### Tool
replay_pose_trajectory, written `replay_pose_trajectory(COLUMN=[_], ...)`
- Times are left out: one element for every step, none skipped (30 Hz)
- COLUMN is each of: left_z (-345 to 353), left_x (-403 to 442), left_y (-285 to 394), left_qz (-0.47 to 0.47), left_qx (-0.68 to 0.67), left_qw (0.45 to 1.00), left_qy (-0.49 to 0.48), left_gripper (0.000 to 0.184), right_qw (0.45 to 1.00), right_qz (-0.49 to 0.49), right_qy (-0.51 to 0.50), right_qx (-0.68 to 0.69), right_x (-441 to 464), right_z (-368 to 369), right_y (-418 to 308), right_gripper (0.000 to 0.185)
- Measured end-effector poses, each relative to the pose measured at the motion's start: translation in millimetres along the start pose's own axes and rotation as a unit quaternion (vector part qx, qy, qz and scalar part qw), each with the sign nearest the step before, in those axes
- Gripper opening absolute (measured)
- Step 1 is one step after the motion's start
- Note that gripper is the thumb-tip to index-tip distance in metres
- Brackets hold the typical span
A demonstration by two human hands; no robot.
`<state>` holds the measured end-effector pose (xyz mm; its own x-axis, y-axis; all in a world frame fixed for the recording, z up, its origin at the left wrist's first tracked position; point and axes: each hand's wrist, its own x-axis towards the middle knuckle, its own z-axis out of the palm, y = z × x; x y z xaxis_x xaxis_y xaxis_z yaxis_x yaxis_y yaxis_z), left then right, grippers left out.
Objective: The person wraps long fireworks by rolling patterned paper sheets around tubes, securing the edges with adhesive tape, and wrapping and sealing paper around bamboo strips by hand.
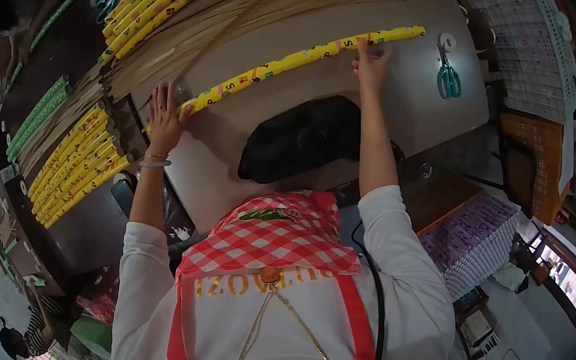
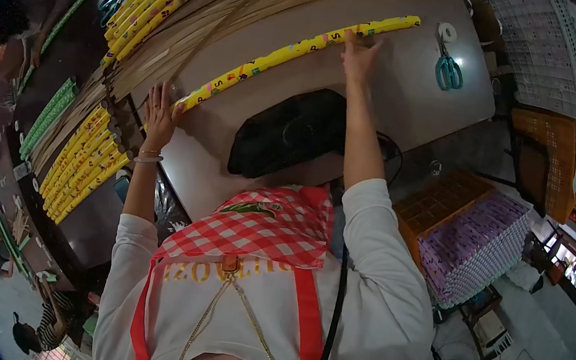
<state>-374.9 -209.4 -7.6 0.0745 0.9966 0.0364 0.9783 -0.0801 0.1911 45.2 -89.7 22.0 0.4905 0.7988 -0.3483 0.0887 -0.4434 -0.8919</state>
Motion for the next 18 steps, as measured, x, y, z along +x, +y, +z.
replay_pose_trajectory(left_z=[0, 0, -2, -3, -5, -5, -4, -4, -4, -4, -3, -3, -3, -2, -2, -3, -6, -8], left_x=[0, 0, 1, 1, 1, 1, 1, 0, -1, 0, 0, 1, 1, 2, 1, 1, 2, 1], left_y=[0, 0, 1, 2, 3, 3, 3, 3, 3, 2, 3, 2, 2, 1, 1, 3, 5, 6], left_qz=[0.000, 0.001, 0.003, -0.003, -0.009, -0.009, -0.006, -0.004, -0.006, -0.008, -0.008, -0.008, -0.008, -0.008, -0.011, -0.010, -0.015, -0.023], left_qx=[0.006, 0.012, 0.012, 0.008, 0.004, 0.004, 0.003, 0.001, 0.001, 0.009, 0.016, 0.014, 0.009, 0.004, 0.001, 0.001, 0.003, 0.005], left_qw=[1.000, 1.000, 1.000, 1.000, 1.000, 1.000, 1.000, 1.000, 1.000, 1.000, 1.000, 1.000, 1.000, 1.000, 1.000, 1.000, 1.000, 0.999], left_qy=[-0.003, -0.005, -0.006, -0.014, -0.022, -0.022, -0.019, -0.016, -0.015, -0.017, -0.018, -0.017, -0.016, -0.016, -0.016, -0.019, -0.026, -0.030], left_gripper=[0.068, 0.068, 0.068, 0.068, 0.068, 0.068, 0.068, 0.068, 0.068, 0.068, 0.067, 0.067, 0.067, 0.067, 0.067, 0.067, 0.067, 0.068], right_qw=[0.990, 0.990, 0.988, 0.985, 0.997, 0.997, 0.999, 0.992, 0.992, 0.986, 0.978, 0.978, 0.989, 0.974, 0.936, 0.936, 0.986, 0.998], right_qz=[-0.090, -0.090, -0.082, -0.074, 0.046, 0.045, 0.040, 0.034, 0.033, 0.044, 0.054, 0.052, -0.029, -0.108, -0.200, -0.198, -0.103, -0.007], right_qy=[0.041, 0.042, 0.042, 0.042, 0.000, 0.000, 0.022, 0.043, 0.042, 0.075, 0.108, 0.110, 0.139, 0.165, 0.178, 0.178, 0.095, 0.006], right_qx=[-0.102, -0.103, -0.126, -0.150, -0.063, -0.063, 0.025, 0.113, 0.112, 0.141, 0.169, 0.167, 0.029, -0.110, -0.228, -0.229, -0.089, 0.056], right_x=[11, 25, 31, 20, 13, 19, 33, 48, 66, 87, 99, 99, 95, 91, 78, 61, 43, 34], right_z=[9, 10, 11, 12, -2, -9, -20, -31, -44, -58, -65, -63, -56, -48, -39, -28, -16, -11], right_y=[17, 30, 33, 17, -5, -1, 7, 16, 30, 46, 55, 59, 61, 64, 59, 44, 26, 12], right_gripper=[0.105, 0.105, 0.106, 0.108, 0.110, 0.110, 0.111, 0.113, 0.113, 0.112, 0.111, 0.111, 0.102, 0.093, 0.097, 0.097, 0.093, 0.089])
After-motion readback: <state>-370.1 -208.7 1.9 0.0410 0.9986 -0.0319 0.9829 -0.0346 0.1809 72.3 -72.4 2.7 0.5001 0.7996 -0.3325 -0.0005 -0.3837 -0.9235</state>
